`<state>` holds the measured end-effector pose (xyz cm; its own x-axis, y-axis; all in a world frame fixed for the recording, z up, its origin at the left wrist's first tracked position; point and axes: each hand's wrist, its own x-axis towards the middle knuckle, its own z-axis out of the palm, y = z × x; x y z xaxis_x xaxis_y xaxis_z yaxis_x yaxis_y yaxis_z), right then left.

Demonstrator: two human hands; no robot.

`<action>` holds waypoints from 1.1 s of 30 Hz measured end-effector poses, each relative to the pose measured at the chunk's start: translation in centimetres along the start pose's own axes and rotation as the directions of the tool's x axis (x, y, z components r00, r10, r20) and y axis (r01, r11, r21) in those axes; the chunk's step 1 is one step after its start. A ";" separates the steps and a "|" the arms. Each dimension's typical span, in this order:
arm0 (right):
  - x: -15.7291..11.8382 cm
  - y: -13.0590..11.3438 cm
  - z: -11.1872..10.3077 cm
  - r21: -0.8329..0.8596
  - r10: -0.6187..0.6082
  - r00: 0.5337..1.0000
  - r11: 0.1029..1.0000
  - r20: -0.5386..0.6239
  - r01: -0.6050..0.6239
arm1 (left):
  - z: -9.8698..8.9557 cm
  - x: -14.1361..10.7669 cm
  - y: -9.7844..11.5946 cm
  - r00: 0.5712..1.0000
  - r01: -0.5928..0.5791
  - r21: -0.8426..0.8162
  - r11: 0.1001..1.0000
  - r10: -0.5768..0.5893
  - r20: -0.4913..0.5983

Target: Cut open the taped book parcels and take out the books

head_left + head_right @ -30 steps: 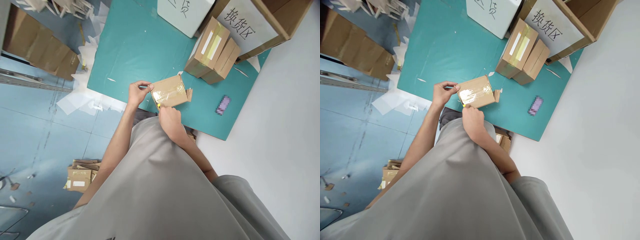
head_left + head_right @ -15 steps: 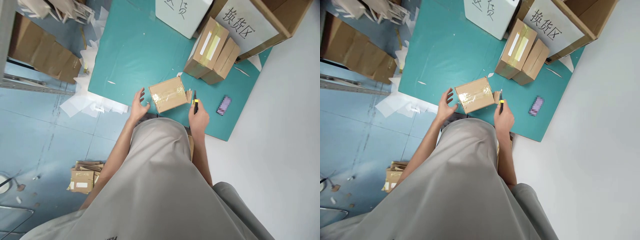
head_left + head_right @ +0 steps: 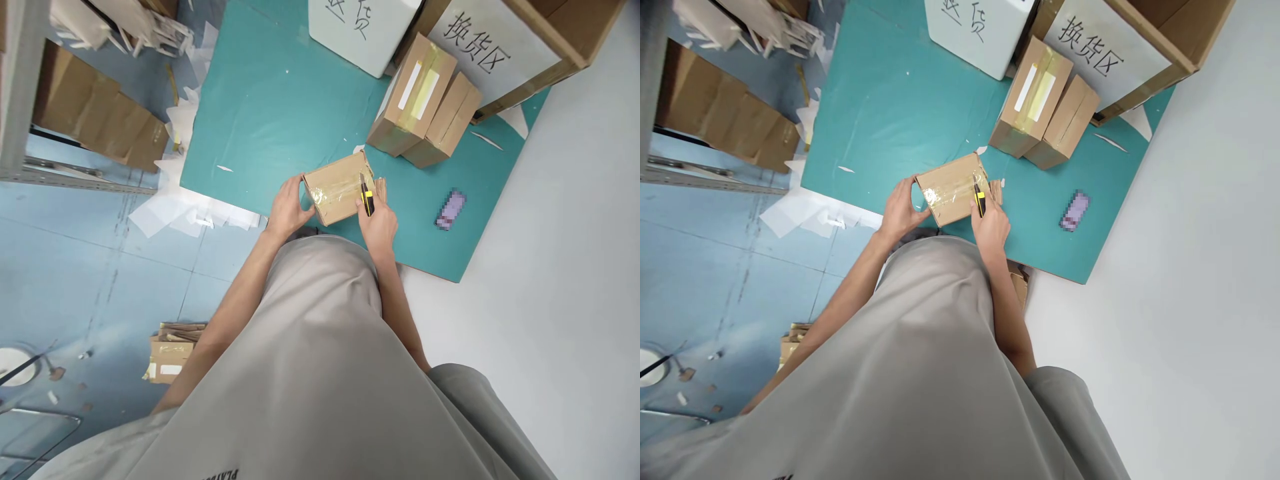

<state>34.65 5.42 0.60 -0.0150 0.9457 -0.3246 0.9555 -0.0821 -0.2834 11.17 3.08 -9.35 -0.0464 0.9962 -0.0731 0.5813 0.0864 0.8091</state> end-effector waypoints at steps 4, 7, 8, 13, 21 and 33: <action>-0.4 0.0 -0.2 -0.067 -0.006 0.999 0.998 0.033 0.008 | 0.9 0.7 -0.7 0.997 0.025 -0.015 1.000 -0.026 -0.069; -0.5 0.5 0.0 -0.131 -0.015 0.999 0.991 0.042 0.020 | 1.8 0.7 -2.5 0.997 0.044 -0.067 0.997 -0.048 -0.062; -0.5 0.8 0.2 -0.135 -0.021 0.999 0.990 0.032 0.025 | 2.3 0.6 -3.3 0.997 0.063 -0.096 0.993 -0.066 -0.034; 0.5 3.4 1.2 -0.014 -0.012 0.996 1.000 -0.093 0.011 | 5.6 -0.6 -7.2 0.950 0.270 -0.272 0.924 -0.209 0.234; 3.6 10.1 0.2 0.283 0.066 0.970 0.959 -0.234 0.003 | 8.4 0.5 -6.1 0.798 0.601 -0.617 0.508 -0.340 0.498; 3.9 11.1 10.3 0.762 0.256 0.935 0.545 0.245 -0.349 | 0.4 -0.5 -5.3 0.944 0.288 -0.306 0.908 -0.323 -0.071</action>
<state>42.15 5.01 -13.10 0.1587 0.7861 -0.5974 0.3012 -0.6148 -0.7289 8.44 2.09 -13.86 -0.2897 0.9124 -0.2890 0.2660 0.3668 0.8914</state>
